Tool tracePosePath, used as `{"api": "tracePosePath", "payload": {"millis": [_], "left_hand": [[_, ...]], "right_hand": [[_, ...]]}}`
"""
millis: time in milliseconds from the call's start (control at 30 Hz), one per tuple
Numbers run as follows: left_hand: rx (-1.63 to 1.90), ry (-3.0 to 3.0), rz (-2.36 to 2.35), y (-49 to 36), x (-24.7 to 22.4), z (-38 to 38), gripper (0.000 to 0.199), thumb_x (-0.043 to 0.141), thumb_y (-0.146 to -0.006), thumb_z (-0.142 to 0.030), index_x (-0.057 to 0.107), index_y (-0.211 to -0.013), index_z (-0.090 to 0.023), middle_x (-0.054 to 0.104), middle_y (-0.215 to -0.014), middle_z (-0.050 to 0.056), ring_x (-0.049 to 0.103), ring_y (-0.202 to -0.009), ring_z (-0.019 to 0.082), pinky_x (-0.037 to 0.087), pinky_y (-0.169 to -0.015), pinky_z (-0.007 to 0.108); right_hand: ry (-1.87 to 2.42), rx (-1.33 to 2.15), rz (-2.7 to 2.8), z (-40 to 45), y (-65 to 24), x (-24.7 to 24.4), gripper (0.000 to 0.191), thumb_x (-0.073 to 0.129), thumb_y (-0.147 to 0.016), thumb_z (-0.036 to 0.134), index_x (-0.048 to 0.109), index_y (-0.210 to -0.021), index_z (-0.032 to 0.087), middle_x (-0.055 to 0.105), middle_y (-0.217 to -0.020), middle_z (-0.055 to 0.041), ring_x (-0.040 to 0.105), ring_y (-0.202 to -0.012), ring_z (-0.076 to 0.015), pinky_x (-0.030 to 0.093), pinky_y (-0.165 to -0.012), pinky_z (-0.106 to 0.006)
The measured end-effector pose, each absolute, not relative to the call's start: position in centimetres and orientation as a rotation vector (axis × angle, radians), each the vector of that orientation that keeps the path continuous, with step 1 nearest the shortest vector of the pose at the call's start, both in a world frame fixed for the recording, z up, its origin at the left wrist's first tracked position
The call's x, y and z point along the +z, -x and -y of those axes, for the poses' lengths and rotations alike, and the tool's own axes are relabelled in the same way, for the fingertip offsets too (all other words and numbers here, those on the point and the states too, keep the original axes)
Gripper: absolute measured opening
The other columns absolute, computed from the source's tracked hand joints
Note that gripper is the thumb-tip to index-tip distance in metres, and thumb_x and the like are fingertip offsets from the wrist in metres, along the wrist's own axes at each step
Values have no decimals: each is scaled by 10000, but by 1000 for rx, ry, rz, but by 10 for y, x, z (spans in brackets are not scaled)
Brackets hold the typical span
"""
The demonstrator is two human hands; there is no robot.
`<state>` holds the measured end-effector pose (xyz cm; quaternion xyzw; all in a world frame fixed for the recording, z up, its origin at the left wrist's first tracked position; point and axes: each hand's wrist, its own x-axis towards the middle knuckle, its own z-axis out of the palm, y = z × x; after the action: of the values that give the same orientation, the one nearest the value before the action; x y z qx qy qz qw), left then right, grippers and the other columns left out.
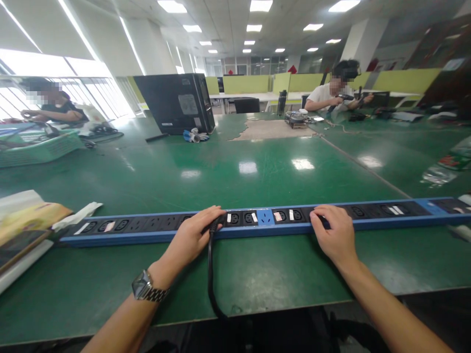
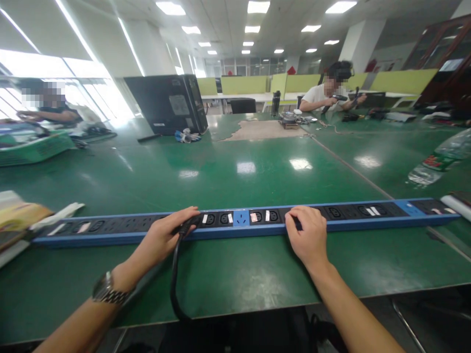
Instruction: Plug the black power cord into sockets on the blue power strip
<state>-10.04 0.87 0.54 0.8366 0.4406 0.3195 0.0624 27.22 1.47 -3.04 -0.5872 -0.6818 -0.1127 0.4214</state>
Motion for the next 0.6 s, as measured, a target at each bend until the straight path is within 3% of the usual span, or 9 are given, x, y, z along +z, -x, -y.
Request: {"api": "tracePosePath", "payload": {"millis": [100,200,267,400,600], "left_hand": [[1353,-2294,-1424,93,13,-7,275,583,-913,-345,624,-1165,-243,719,-1116,63,702,-992,207,555,-931,377],[1848,-1885,-1472,64,26,-8,344,523,-949,-365,509,-1265,-229,715,-1090,68,714,-912,172,580,-836,328],[1639,-1999,-1403,37,32,-10,412,607,-902,-357,496,-1274,-219,724,-1044,58,708,-913,176,572,-820,306],[1124,-2244,-1317,-6,27,-17,238,609,-894,-268,589,-1127,-223,719,-995,39,690,-873,182,548,-785,309],[988,-2409,-1392,-15,14,-21,249,615,-894,-264,592,-1141,-241,715,-1038,35,655,-966,217,502,-862,364]], "right_hand": [[1615,-373,1708,-16,-270,-31,275,507,-896,371,689,-1011,199,678,-1133,-74,563,-1086,-246,363,-952,-402],[1687,-384,1730,-17,-269,-31,321,474,-913,376,677,-1094,206,663,-1190,-70,538,-1135,-254,338,-978,-413],[1693,-376,1728,-18,-269,-32,322,470,-916,379,678,-1093,208,664,-1194,-65,533,-1140,-251,333,-981,-407],[1697,-367,1725,-18,-269,-33,314,481,-908,374,680,-1089,213,664,-1197,-62,528,-1137,-246,326,-981,-404],[1692,-348,1705,-18,-267,-33,304,498,-901,370,685,-1086,216,665,-1197,-56,527,-1136,-241,324,-989,-409]]}}
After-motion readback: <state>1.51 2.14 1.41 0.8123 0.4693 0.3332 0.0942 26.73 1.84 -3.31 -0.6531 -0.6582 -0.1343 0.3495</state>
